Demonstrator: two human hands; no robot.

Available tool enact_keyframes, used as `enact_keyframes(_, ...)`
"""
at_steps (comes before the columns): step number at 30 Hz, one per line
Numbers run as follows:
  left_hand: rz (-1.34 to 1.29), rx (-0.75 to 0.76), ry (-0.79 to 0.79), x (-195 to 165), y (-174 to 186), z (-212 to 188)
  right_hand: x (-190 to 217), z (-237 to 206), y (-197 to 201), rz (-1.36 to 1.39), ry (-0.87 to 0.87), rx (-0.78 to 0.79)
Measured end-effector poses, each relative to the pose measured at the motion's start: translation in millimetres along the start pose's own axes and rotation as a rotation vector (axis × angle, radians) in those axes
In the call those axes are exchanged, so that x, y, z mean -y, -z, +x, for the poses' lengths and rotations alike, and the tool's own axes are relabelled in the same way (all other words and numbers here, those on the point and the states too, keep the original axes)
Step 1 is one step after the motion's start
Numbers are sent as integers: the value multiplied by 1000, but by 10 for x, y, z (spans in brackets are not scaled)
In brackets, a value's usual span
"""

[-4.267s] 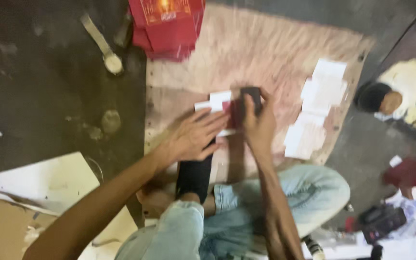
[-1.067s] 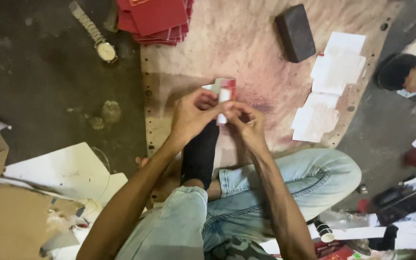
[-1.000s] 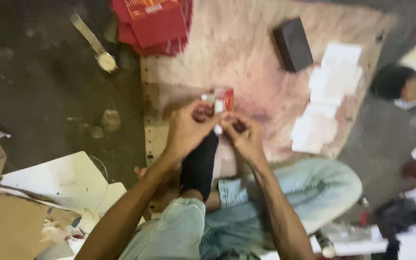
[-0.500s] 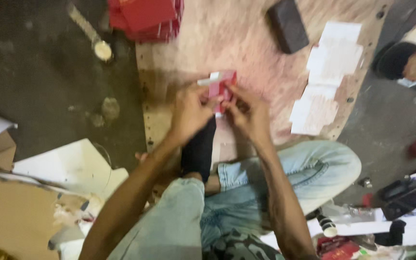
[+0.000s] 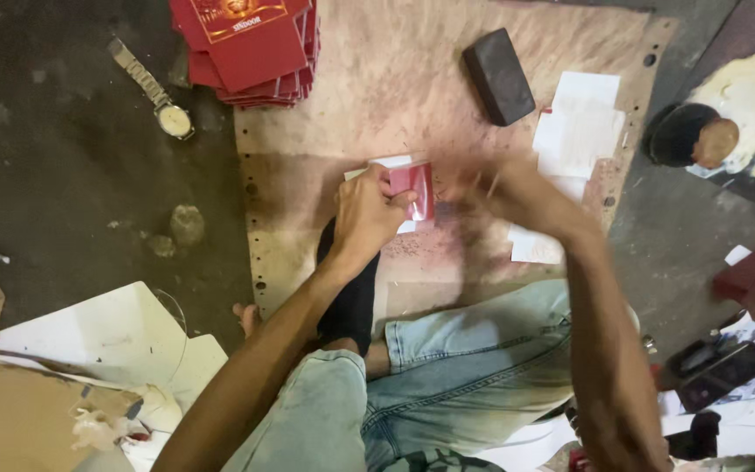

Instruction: The person sits on the floor and repeatedly rubs a small rectangular piece of paper with a dark block. The person flips the paper over and continues rubbing both sides, stacking finished pieces to the side.

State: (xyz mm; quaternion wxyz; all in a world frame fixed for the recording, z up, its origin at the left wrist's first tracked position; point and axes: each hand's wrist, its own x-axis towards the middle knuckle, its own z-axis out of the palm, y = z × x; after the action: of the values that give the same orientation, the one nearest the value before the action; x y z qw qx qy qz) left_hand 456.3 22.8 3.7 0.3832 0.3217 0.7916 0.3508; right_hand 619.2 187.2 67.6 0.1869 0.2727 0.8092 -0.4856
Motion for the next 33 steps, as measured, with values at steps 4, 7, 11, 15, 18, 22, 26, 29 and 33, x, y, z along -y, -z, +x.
enact_keyframes(4,-6,3,50,-22,7,21,98,-279,-26,456,604,-1502)
enact_keyframes(7,-48,-58,19,30,-36,41,396,813,-722,381,209,-1296)
enact_keyframes(11,38,-19,61,74,-81,49,70,737,-503,808,515,-1567)
enact_keyframes(15,17,-27,25,53,-67,39,254,988,-750,578,137,-1216)
enact_keyframes(18,115,-40,-75,40,-46,22,131,484,-270,658,276,-1372)
enact_keyframes(22,136,-25,10,62,-78,-21,156,-453,-623,661,810,-1785)
enact_keyframes(26,95,-110,-64,87,-137,-77,233,689,-1035,626,24,-1339)
enact_keyframes(29,74,-114,-62,102,-148,-137,-61,375,-897,855,365,-1630)
enact_keyframes(33,81,-106,-77,107,-142,-130,-160,583,-1185,737,196,-1487)
